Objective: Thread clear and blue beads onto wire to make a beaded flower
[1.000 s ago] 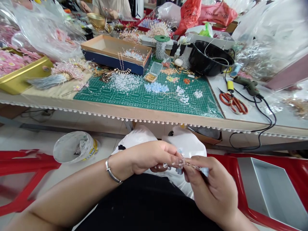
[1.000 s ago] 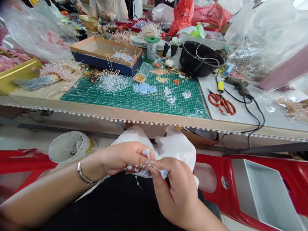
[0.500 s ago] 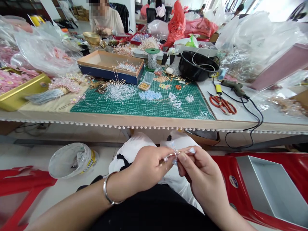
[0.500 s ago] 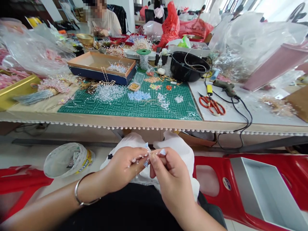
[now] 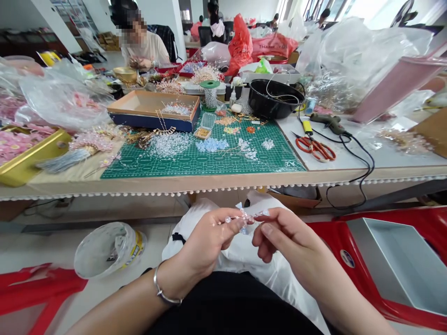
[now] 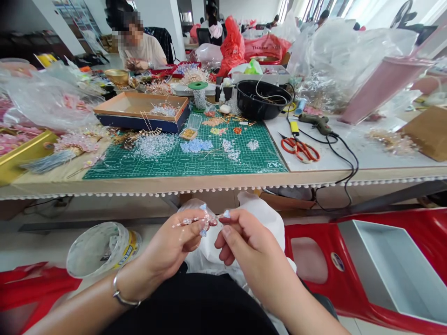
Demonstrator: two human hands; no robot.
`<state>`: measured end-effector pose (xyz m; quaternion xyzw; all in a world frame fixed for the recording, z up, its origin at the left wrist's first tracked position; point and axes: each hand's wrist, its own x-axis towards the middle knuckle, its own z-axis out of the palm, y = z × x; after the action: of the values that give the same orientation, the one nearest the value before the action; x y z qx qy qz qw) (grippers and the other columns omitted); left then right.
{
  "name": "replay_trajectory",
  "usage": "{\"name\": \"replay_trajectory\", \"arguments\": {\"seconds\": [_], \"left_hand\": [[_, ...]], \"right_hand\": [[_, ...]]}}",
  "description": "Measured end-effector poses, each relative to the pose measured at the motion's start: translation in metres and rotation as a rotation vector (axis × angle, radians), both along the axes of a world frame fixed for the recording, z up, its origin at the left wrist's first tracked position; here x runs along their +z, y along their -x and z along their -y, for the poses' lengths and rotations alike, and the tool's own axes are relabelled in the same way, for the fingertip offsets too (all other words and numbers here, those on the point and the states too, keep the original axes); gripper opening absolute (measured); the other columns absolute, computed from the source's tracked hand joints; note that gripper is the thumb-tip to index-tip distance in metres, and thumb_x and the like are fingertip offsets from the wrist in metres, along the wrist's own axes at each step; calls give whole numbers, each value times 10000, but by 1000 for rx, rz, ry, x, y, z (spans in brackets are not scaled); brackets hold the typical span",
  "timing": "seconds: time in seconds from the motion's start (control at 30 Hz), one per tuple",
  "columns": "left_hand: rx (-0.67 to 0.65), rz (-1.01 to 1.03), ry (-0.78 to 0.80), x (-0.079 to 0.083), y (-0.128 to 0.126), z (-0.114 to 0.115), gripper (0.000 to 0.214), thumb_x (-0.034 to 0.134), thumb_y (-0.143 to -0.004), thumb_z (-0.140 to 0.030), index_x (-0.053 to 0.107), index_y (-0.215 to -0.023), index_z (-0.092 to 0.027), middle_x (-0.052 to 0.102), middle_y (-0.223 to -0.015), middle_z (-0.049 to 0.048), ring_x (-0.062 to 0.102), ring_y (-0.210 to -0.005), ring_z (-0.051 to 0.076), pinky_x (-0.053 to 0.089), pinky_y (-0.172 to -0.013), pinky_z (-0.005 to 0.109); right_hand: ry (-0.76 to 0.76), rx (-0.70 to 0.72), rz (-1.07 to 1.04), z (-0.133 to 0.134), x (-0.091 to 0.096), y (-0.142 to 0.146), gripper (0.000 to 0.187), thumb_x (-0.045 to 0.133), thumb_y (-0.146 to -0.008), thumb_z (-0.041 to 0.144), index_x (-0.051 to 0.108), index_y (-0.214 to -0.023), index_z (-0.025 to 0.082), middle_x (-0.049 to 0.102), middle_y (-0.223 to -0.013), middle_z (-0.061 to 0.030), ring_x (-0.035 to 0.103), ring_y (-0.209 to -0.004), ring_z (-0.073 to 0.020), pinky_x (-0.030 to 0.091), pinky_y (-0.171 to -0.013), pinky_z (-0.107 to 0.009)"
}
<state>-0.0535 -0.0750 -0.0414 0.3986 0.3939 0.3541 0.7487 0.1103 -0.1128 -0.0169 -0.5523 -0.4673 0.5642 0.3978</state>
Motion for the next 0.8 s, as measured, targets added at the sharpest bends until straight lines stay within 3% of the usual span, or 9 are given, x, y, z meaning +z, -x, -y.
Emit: {"name": "replay_trajectory", "arguments": {"seconds": [0.1,0.27,0.37,0.5,0.63,0.8], "left_hand": [[-24,97,77,-4,-2,1,232,660,-801,-361,623,-827,-133,197,-470,-106,98,-435,44,83,-440,224],[-28,132,139,-5,-4,2,214,689,-776,-343,612,-808,-146,196,-488,-108,100,-434,40,83,-438,219],[-14,87,90,-3,-5,2,222,698,-766,-352,662,-807,-137,323,-526,-81,169,-455,41,122,-448,218],[-8,-12,-22,2,-4,1,182,706,-761,-323,712,-796,-145,579,-747,3,439,-642,81,327,-597,212],[-63,89,21,4,-2,-1,129,718,-753,-265,702,-745,-137,626,-805,22,519,-779,111,380,-728,217],[-167,321,205,-3,2,-5,150,641,-808,-272,639,-794,-123,683,-813,53,496,-485,52,292,-461,187]], "right_hand": [[-24,18,52,-2,-2,-2,154,523,-880,315,594,-866,179,639,-696,-13,614,-631,-136,523,-597,-275],[-78,67,256,-2,-1,-6,175,498,-888,295,585,-771,197,631,-663,0,613,-638,-144,506,-616,-274],[-163,65,513,-1,-3,-8,162,490,-883,277,587,-772,211,630,-647,7,601,-626,-156,477,-601,-278],[-300,51,713,-1,-8,-9,145,497,-874,262,612,-794,226,648,-672,11,596,-619,-162,447,-575,-278],[-413,54,742,-3,-7,-10,141,508,-869,240,639,-818,223,686,-758,-10,623,-689,-172,471,-642,-289],[-312,189,528,-4,3,-14,185,489,-879,219,674,-864,231,710,-796,-3,659,-741,-165,513,-648,-253]]}}
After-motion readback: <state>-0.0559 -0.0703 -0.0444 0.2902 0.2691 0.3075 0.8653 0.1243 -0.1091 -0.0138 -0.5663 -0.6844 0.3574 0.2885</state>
